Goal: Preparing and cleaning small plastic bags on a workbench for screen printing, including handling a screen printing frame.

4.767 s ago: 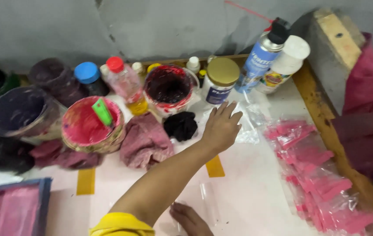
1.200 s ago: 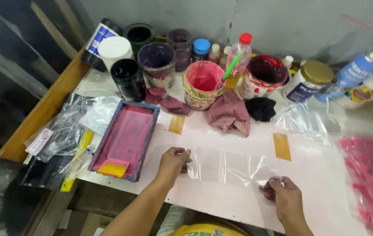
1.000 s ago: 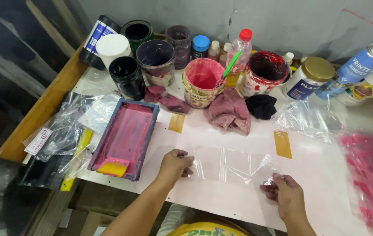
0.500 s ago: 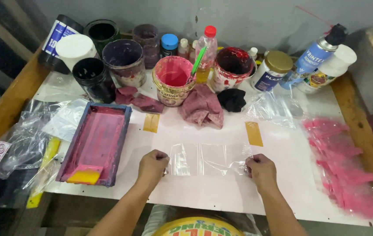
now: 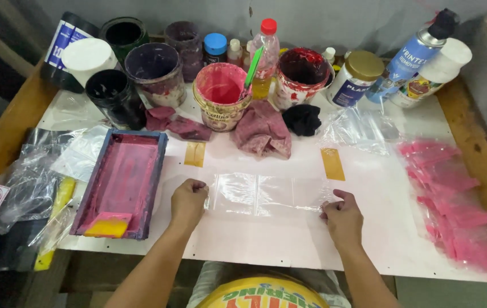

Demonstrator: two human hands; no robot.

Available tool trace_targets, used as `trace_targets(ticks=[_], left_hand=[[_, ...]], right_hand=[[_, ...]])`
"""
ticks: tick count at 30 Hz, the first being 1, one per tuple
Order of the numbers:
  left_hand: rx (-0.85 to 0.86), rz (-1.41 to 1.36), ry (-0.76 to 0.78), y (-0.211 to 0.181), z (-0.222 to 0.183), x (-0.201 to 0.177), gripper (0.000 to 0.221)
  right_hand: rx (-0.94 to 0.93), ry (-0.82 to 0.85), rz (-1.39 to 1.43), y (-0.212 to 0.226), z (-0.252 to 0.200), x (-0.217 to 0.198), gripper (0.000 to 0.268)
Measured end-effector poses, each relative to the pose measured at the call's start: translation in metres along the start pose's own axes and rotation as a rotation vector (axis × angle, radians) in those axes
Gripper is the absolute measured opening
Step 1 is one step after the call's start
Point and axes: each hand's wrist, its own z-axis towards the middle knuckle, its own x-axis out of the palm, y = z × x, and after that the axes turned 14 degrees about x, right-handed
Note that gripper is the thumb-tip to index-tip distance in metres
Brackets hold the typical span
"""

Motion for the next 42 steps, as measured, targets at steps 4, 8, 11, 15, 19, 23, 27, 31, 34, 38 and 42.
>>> trace_targets(ticks=[4,8,11,15,19,23,27,31,34,38,42], left_hand=[[-0.035,-0.035,-0.058,-0.008,-0.012,-0.001,0.023],[-0.049,-0.051,-0.01,-0.018,-0.013,-0.009,0.022],[-0.037,0.01,0.057,-0.015,-0.013,-0.011,0.026],[-0.046,0.0,0.102,-0.033,-0.025,-0.017,0.036],[-0.071,0.055,0.126,-0.05,-0.026,-0.021,0.037],[-0.117,-0.018,0.099,-0.058,-0.019,-0.025,0.034],[-0.173,-0.002,0.093,-0.06,-0.019,-0.026,0.035],[-0.148,0.079,0.111,-0.05,-0.011,-0.023,0.04],[-0.158,0.159,0.149,-0.052,-0.006,-0.022,0.039],[-0.125,0.09,0.121,-0.04,-0.003,-0.019,0.033],[-0.091,-0.053,0.066,-0.031,-0.004,-0.017,0.012]], right_hand=[[-0.033,-0.008,-0.055,-0.002,-0.004,-0.001,0.046],[-0.044,-0.048,-0.109,0.006,-0.012,0.001,0.045],[0.01,-0.051,-0.121,0.016,-0.024,-0.001,0.045],[0.003,-0.049,-0.18,0.016,-0.021,-0.005,0.048],[0.043,-0.028,-0.147,0.02,-0.02,-0.005,0.048],[0.042,-0.019,-0.151,0.025,-0.024,-0.005,0.046],[0.062,-0.036,-0.254,0.03,-0.032,-0.004,0.05],[0.055,-0.036,-0.235,0.025,-0.027,0.002,0.047],[0.007,-0.027,-0.131,0.017,-0.02,0.005,0.043],[-0.203,-0.043,-0.078,-0.016,0.0,0.006,0.035],[-0.174,-0.042,-0.083,-0.006,-0.014,0.003,0.028]])
